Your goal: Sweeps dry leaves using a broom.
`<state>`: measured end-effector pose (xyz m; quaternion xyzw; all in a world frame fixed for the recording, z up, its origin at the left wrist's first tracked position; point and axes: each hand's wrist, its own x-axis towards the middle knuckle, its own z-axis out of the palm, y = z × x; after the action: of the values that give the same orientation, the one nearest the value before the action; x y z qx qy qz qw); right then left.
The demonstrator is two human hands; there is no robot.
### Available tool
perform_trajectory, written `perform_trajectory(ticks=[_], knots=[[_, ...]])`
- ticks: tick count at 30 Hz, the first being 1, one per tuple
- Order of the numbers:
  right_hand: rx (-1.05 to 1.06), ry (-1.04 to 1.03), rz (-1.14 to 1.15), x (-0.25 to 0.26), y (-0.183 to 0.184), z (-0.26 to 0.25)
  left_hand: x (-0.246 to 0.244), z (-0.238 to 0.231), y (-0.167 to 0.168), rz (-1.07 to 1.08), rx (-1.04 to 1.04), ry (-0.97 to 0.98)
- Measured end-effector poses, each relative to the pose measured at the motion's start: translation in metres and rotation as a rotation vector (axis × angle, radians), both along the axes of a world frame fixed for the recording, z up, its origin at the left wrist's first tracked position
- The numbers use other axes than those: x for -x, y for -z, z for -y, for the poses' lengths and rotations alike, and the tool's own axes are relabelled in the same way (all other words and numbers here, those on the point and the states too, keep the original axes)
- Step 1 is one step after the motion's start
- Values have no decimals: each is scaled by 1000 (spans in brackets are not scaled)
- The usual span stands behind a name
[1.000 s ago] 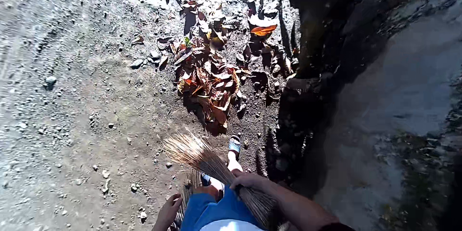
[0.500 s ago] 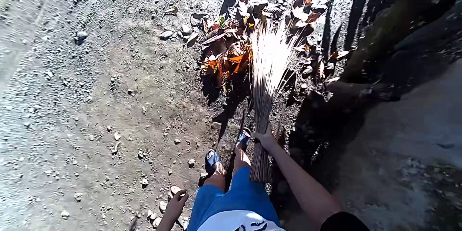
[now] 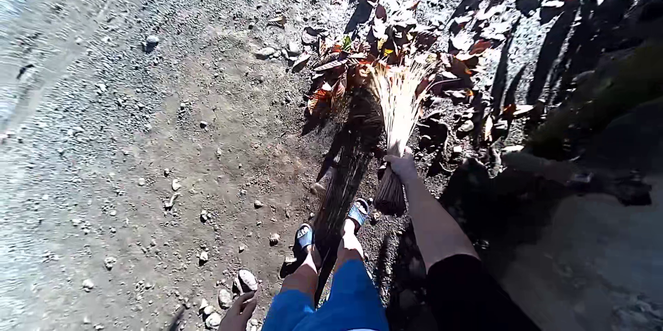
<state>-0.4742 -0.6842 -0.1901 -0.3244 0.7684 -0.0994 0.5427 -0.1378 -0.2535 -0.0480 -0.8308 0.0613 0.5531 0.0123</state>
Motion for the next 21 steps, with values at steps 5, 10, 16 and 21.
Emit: perform_trajectory(ticks=[5, 10, 16, 21], knots=[[56, -5, 16, -12, -23, -35, 8, -28, 3, -76, -133, 42], [-324, -66, 426, -6, -97, -118, 8, -6, 21, -73, -75, 45], [-231, -113, 190, 24, -28, -21, 9, 51, 19, -63, 65, 61], [2, 14, 24, 19, -2, -2, 16, 42, 2, -28, 9, 14]])
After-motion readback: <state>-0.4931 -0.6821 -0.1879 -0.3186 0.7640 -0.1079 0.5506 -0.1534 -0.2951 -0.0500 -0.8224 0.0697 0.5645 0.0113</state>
